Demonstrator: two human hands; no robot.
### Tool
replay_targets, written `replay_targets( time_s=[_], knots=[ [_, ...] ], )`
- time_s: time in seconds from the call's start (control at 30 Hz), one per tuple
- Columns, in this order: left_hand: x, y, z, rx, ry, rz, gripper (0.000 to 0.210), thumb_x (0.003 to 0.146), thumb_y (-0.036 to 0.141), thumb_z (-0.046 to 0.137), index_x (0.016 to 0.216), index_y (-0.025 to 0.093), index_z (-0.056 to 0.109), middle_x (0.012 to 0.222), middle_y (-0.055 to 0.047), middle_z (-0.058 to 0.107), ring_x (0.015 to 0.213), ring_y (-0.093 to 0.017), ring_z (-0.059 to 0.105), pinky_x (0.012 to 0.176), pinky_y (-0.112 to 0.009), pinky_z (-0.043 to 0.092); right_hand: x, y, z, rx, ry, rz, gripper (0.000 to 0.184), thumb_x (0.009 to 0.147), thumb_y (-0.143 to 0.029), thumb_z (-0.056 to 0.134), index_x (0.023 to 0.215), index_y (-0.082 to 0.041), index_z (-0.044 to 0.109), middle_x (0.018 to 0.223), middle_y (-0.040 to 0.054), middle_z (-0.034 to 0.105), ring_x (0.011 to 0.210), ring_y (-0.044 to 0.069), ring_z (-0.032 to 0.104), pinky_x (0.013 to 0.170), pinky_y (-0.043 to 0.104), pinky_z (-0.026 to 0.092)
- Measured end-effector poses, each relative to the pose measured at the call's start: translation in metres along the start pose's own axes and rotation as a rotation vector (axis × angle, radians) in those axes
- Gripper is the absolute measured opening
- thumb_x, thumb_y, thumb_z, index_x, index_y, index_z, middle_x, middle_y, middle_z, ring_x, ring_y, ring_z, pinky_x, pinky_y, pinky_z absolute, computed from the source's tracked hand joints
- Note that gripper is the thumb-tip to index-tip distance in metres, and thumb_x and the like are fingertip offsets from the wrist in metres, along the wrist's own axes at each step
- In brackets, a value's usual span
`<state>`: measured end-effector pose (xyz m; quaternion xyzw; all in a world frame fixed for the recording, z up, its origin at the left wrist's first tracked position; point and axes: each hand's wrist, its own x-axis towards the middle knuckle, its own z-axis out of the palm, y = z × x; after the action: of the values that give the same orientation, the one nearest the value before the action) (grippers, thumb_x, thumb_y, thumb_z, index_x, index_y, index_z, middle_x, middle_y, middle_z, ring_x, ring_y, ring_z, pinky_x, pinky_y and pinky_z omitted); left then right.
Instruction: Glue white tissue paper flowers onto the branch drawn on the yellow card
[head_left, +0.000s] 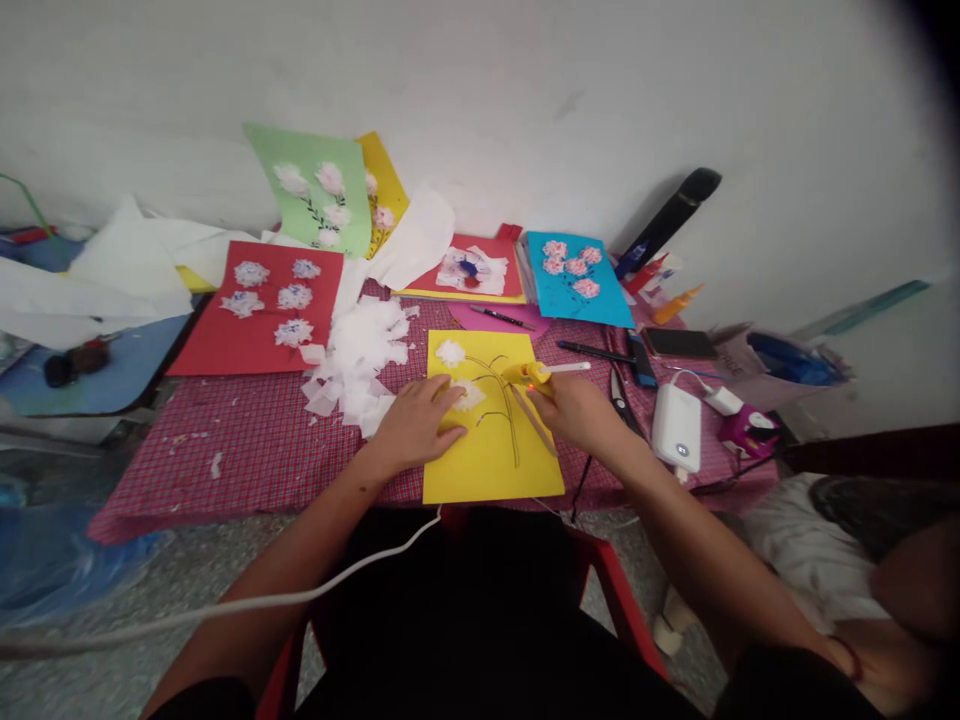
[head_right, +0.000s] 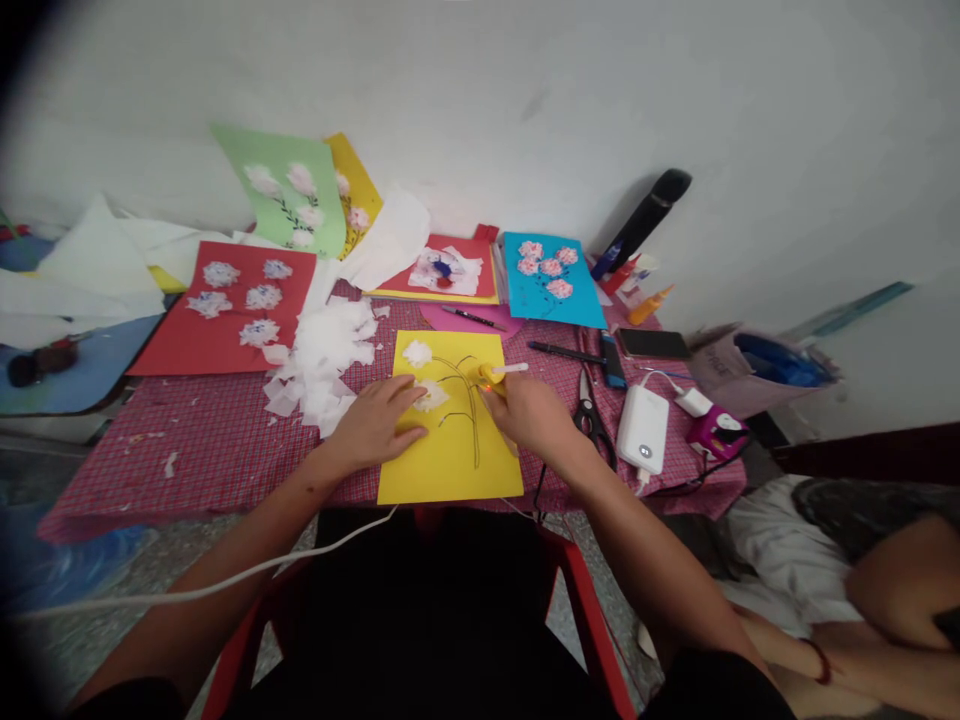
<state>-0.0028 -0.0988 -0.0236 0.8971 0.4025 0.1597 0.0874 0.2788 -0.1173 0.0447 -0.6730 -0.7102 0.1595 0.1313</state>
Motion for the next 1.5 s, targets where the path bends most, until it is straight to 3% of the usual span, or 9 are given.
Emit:
replay_targets(
  time_s=[0.13,0.23,0.4,0.73,0.87,1.03,1.13,1.3,1.5],
  knots=[
    [0.0,-0.001,0.0,-0.001,0.005,0.003,0.057,0.093,0.047,0.061,0.141,0.019,0.051,0.146,-0.017,0.051,0.133,-0.034,0.05,0.111,-0.051,0.041,-0.018,0.015,-0.012,0.435,0.1,0.096,0.024,0.089,-0.044,0.06,0.095,-0.021,0.061,0.069,0.0038,0.063,0.061,0.019,0.057,0.055,0.03,0.04],
    [0.0,-0.001,0.001,0.004,0.011,0.01,0.056,0.093,0.047,0.061,0.141,0.019,0.052,0.146,-0.017,0.051,0.133,-0.034,0.051,0.111,-0.051,0.041,-0.025,0.039,-0.011,0.821,0.048,0.28,0.026,0.078,-0.041,0.071,0.09,-0.021,0.058,0.062,-0.0014,0.058,0.05,0.014,0.052,0.047,0.026,0.04],
    [0.0,0.0,0.001,0.012,0.019,0.013,0.055,0.093,0.046,0.06,0.14,0.018,0.052,0.145,-0.017,0.052,0.132,-0.033,0.051,0.111,-0.05,0.041,-0.018,0.071,0.0,1.038,0.083,0.461,0.027,0.067,-0.035,0.079,0.081,-0.019,0.062,0.066,0.0046,0.066,0.056,0.017,0.061,0.05,0.029,0.054],
    [0.001,-0.001,0.001,0.018,0.024,0.007,0.056,0.092,0.047,0.062,0.141,0.021,0.052,0.144,-0.015,0.053,0.131,-0.033,0.052,0.111,-0.051,0.042,0.024,0.076,0.007,0.738,-0.144,0.465,0.025,0.085,-0.038,0.061,0.073,-0.017,0.061,0.055,0.0042,0.063,0.042,0.014,0.054,0.04,0.026,0.043],
    [0.0,0.0,0.001,0.01,0.018,-0.002,0.055,0.092,0.046,0.062,0.14,0.02,0.053,0.144,-0.016,0.053,0.132,-0.033,0.052,0.112,-0.05,0.042,0.037,0.084,0.0,0.595,-0.165,0.419,0.025,0.085,-0.04,0.061,0.075,-0.018,0.066,0.057,0.003,0.064,0.048,0.016,0.056,0.049,0.027,0.042],
    [0.002,0.001,-0.002,-0.003,0.006,-0.005,0.057,0.092,0.046,0.063,0.14,0.019,0.053,0.147,-0.017,0.051,0.134,-0.033,0.051,0.113,-0.05,0.041,0.032,0.088,-0.014,-0.099,-0.199,0.307,0.048,0.084,-0.064,0.06,0.065,-0.02,0.069,0.064,0.0106,0.068,0.071,0.026,0.066,0.067,0.033,0.045],
    [-0.002,0.009,-0.01,-0.011,0.024,0.001,0.055,0.091,0.046,0.065,0.138,0.019,0.055,0.147,-0.016,0.051,0.134,-0.033,0.051,0.112,-0.05,0.042,0.011,0.078,-0.019,-0.281,-0.089,0.266,0.054,0.086,-0.071,0.054,0.076,-0.02,0.072,0.075,0.0147,0.073,0.07,0.028,0.067,0.064,0.035,0.043],
    [-0.038,0.016,-0.036,-0.066,0.144,0.028,0.022,0.098,0.032,0.054,0.112,0.022,0.068,0.122,-0.01,0.068,0.111,-0.025,0.063,0.1,-0.044,0.049,-0.048,0.056,-0.01,-0.03,0.16,0.188,0.038,0.091,-0.057,0.056,0.094,-0.022,0.071,0.086,0.0098,0.076,0.072,0.025,0.069,0.062,0.033,0.044],
    [-0.071,-0.041,-0.053,0.003,0.265,-0.34,0.023,0.097,0.023,0.046,0.104,0.017,0.068,0.1,-0.01,0.069,0.098,-0.025,0.063,0.089,-0.04,0.051,-0.096,0.035,0.031,0.283,0.135,0.076,0.032,0.094,-0.051,0.056,0.092,-0.021,0.068,0.081,0.0047,0.073,0.068,0.02,0.065,0.062,0.029,0.047]
  ],
)
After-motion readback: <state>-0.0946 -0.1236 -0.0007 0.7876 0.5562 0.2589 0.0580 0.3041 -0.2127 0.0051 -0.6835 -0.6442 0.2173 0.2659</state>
